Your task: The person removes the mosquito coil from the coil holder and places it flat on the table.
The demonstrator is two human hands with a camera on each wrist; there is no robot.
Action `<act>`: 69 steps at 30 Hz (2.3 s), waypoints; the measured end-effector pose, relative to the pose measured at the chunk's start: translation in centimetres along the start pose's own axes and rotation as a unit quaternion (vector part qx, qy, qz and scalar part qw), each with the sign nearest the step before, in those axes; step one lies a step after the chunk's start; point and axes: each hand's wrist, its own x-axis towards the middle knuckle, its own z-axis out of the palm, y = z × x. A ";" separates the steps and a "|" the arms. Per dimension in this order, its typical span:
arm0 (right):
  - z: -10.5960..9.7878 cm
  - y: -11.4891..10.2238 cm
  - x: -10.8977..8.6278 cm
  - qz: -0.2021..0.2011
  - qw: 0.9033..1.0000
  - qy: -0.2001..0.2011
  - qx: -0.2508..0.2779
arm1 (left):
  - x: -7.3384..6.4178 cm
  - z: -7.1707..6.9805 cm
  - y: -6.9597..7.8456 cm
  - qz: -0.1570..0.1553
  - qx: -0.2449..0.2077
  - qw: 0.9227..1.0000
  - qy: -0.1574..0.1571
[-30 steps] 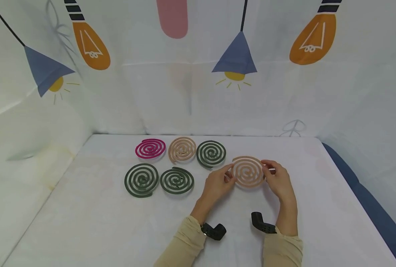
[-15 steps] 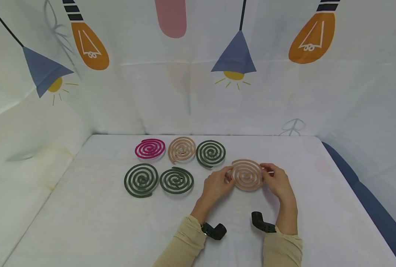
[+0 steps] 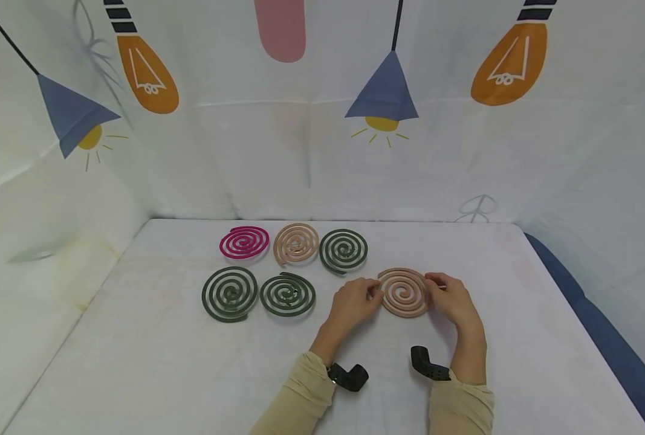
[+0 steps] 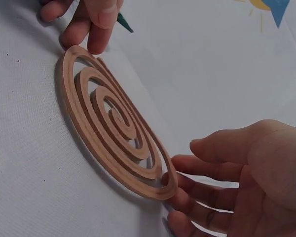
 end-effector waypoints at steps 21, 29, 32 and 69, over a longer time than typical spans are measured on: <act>-0.6 -0.4 0.1 -0.023 0.999 -0.006 -0.036 | 0.2 -0.5 -0.2 0.015 -0.042 0.999 -0.005; -0.3 -0.5 0.0 -0.020 0.999 -0.003 -0.030 | 0.2 -1.0 -0.2 0.003 -0.054 0.999 -0.010; -0.2 -0.4 0.0 -0.019 0.999 0.001 -0.032 | 0.2 -1.1 -0.2 0.010 -0.068 0.998 -0.007; 3.5 -3.2 1.6 -0.140 0.984 0.091 0.067 | 1.2 -2.7 -4.0 -0.065 -0.166 0.965 0.195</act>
